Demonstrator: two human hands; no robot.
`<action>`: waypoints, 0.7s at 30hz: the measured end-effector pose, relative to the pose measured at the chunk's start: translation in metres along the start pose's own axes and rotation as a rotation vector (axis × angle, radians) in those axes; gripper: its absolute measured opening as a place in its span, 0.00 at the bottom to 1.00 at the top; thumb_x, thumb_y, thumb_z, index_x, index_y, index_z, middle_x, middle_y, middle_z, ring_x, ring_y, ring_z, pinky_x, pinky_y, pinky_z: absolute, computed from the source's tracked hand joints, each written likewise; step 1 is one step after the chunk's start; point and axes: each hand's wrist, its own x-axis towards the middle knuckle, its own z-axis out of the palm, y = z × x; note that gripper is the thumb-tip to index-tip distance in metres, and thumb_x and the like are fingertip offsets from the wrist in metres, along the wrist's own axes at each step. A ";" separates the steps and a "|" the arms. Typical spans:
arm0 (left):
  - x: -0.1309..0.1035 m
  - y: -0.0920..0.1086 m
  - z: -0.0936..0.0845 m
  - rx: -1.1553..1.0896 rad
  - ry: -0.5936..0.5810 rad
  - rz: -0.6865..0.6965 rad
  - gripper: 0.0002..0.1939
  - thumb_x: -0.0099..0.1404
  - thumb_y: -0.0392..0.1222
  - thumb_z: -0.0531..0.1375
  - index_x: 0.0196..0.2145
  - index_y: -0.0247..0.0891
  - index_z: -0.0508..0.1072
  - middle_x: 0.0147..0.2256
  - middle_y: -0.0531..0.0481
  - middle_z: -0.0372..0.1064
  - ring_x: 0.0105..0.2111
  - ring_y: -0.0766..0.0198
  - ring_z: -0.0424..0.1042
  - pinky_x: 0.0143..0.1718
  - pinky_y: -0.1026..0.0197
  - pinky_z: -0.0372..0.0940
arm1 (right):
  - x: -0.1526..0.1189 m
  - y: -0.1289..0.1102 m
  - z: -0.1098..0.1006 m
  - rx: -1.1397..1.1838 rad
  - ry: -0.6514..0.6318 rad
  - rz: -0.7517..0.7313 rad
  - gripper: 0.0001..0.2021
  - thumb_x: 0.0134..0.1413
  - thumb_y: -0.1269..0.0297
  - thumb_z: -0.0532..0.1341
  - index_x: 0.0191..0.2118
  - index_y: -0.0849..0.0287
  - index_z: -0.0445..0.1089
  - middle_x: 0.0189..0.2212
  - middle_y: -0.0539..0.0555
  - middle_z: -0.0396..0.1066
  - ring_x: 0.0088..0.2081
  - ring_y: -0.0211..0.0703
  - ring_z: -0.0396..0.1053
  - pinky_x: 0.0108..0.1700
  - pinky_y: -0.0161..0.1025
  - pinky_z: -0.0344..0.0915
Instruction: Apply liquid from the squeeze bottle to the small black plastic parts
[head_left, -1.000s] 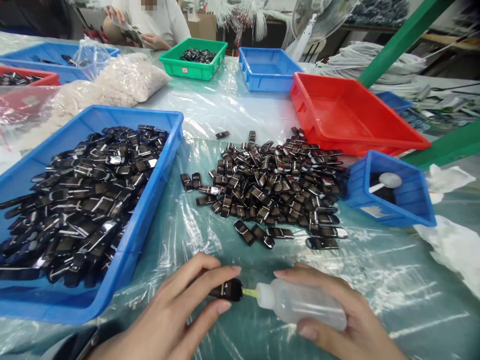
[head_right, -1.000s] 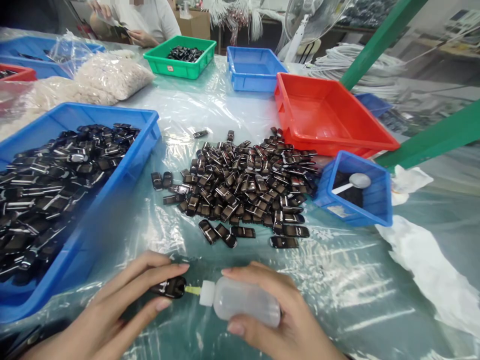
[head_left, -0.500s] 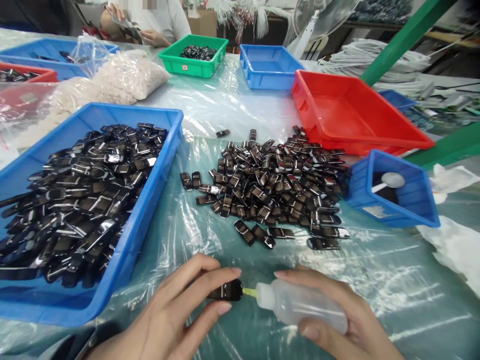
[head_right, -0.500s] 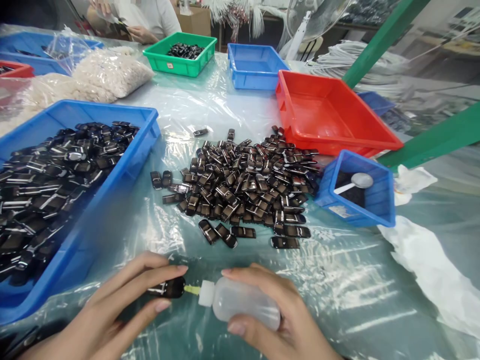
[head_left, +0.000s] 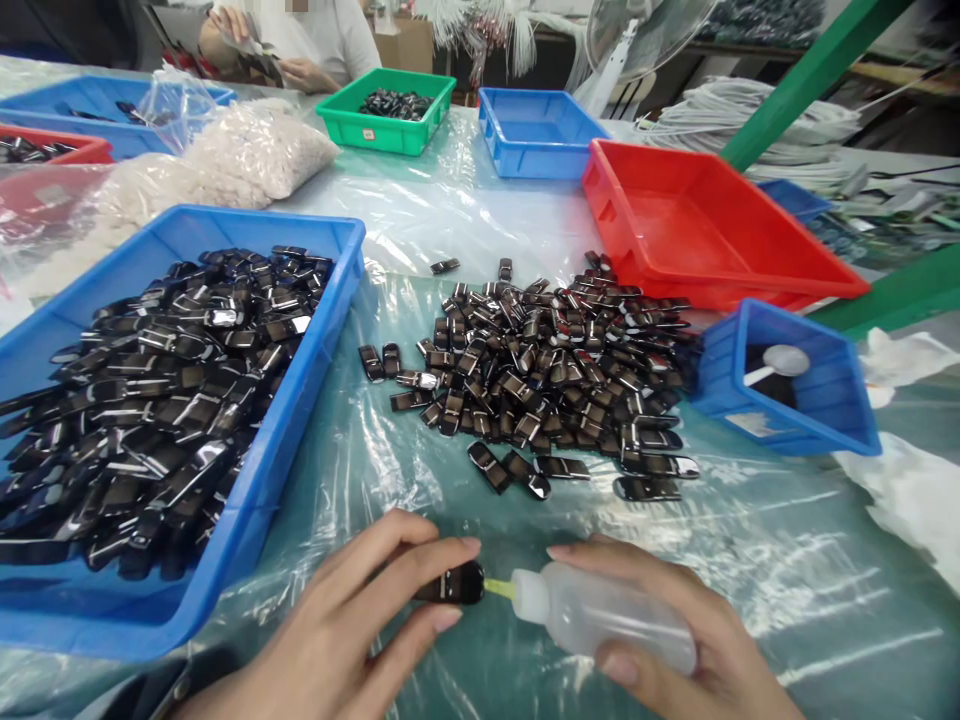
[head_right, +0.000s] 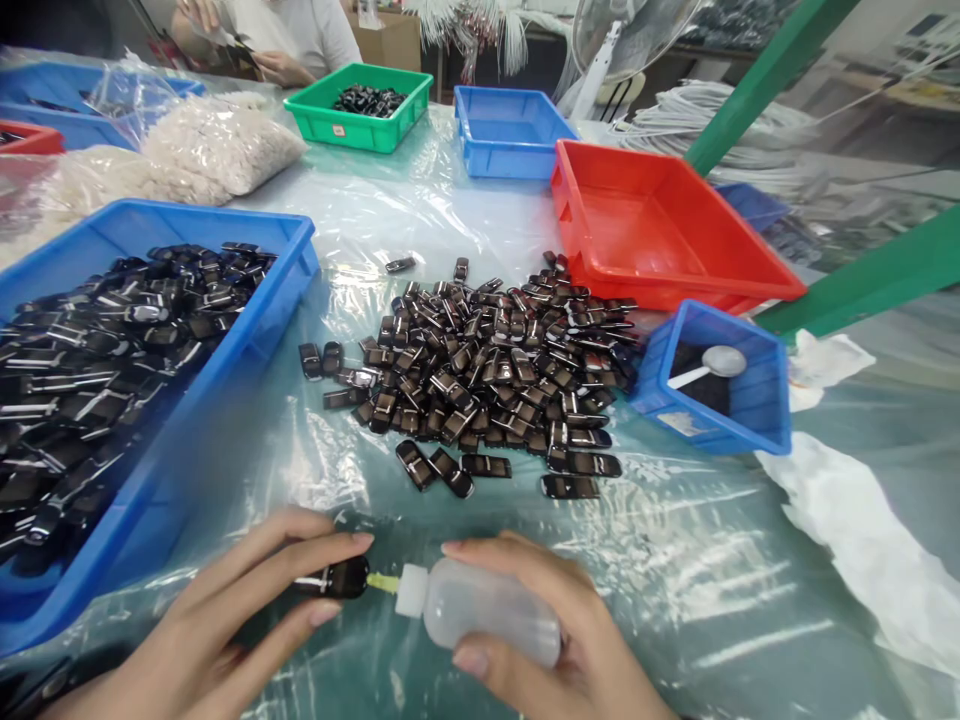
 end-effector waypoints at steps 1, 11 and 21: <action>0.000 0.000 0.000 0.001 -0.001 0.003 0.15 0.72 0.42 0.52 0.55 0.50 0.64 0.46 0.52 0.65 0.45 0.64 0.71 0.45 0.69 0.66 | 0.002 0.000 -0.002 -0.027 -0.009 -0.038 0.17 0.45 0.39 0.63 0.41 0.37 0.77 0.38 0.51 0.77 0.38 0.46 0.76 0.41 0.40 0.74; -0.001 0.000 0.002 -0.065 -0.001 -0.009 0.15 0.72 0.42 0.53 0.55 0.52 0.65 0.46 0.53 0.66 0.45 0.64 0.70 0.46 0.70 0.64 | 0.011 -0.003 -0.005 -0.061 -0.075 -0.215 0.16 0.50 0.43 0.62 0.43 0.38 0.76 0.36 0.50 0.78 0.34 0.45 0.76 0.37 0.40 0.75; 0.010 0.000 -0.001 -0.321 0.173 -0.455 0.13 0.71 0.53 0.50 0.51 0.57 0.64 0.44 0.54 0.64 0.49 0.56 0.64 0.43 0.58 0.63 | 0.021 0.009 -0.009 -0.070 -0.043 -0.274 0.21 0.59 0.59 0.60 0.57 0.36 0.62 0.52 0.48 0.73 0.49 0.43 0.74 0.44 0.36 0.74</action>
